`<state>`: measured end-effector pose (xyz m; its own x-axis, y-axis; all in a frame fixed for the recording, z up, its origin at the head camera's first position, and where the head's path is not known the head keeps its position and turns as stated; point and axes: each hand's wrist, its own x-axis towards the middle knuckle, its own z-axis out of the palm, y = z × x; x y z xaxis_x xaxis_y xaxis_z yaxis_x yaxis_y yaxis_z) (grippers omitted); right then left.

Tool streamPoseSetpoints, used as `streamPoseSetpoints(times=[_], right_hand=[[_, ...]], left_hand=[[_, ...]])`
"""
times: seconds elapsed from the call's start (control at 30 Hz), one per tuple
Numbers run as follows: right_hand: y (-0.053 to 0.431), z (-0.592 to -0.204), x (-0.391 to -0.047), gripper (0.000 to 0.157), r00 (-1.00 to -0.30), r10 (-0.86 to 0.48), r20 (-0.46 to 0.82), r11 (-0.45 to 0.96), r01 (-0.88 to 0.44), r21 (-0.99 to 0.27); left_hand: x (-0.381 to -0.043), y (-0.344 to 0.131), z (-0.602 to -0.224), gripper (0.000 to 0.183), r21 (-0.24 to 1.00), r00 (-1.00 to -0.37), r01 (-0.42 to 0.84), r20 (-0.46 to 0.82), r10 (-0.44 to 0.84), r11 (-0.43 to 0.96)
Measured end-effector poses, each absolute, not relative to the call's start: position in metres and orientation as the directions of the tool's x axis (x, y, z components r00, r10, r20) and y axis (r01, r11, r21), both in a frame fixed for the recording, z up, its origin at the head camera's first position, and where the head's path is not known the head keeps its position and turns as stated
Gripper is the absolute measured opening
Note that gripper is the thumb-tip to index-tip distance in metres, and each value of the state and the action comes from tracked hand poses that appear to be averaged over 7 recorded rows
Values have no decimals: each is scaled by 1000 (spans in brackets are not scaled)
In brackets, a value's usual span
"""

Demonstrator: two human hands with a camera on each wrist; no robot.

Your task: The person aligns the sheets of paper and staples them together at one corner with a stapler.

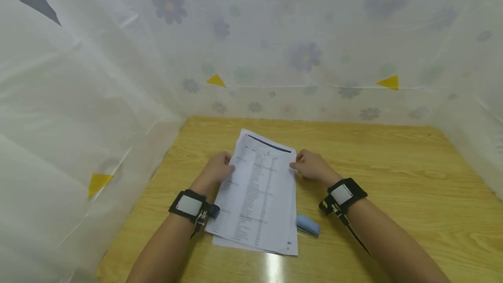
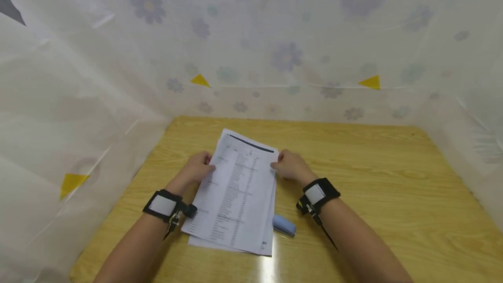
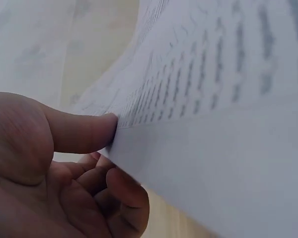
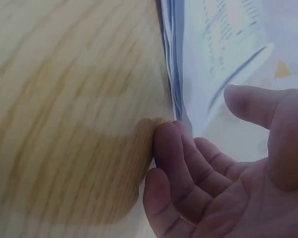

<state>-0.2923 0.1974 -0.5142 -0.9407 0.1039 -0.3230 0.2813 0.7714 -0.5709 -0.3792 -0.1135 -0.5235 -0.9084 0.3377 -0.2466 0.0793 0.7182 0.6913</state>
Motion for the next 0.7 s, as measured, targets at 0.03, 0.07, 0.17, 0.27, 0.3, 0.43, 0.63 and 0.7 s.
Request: streamPoseSetpoints(times=[0.03,0.07,0.17,0.27,0.3,0.43,0.63,0.7], right_hand=[[198,-515,-292,48,-940,99,-325,775,278,-567],[199,-516,-292,50,-940,93,-327,780,273,-563],[201,-516,-292,51,-945,52,-322,803,231,-549],[199,-515,-291,41,-960,-16,-279,800,155,-580],[199,-514,-291,36,-969,-38,-243,792,119,-599],[195,-506,-290,21,-997,-47,-59,731,6,-683],[191,-479,-285,22,-983,0,184,637,-141,-758],[190,-471,-285,23,-966,15,257,622,-192,-759]], left_hand=[[-380,-114,-522,24,700,-914,91,-224,338,708],[-381,-115,-521,22,712,-919,101,-201,340,695],[-384,-119,-515,21,744,-928,147,-124,351,652],[-386,-122,-510,22,769,-934,177,-65,350,614],[-387,-123,-508,22,783,-937,178,-49,345,596],[-388,-124,-496,21,838,-953,195,38,302,510],[-381,-122,-472,25,867,-959,275,217,183,415],[-379,-121,-465,25,859,-949,315,273,157,404]])
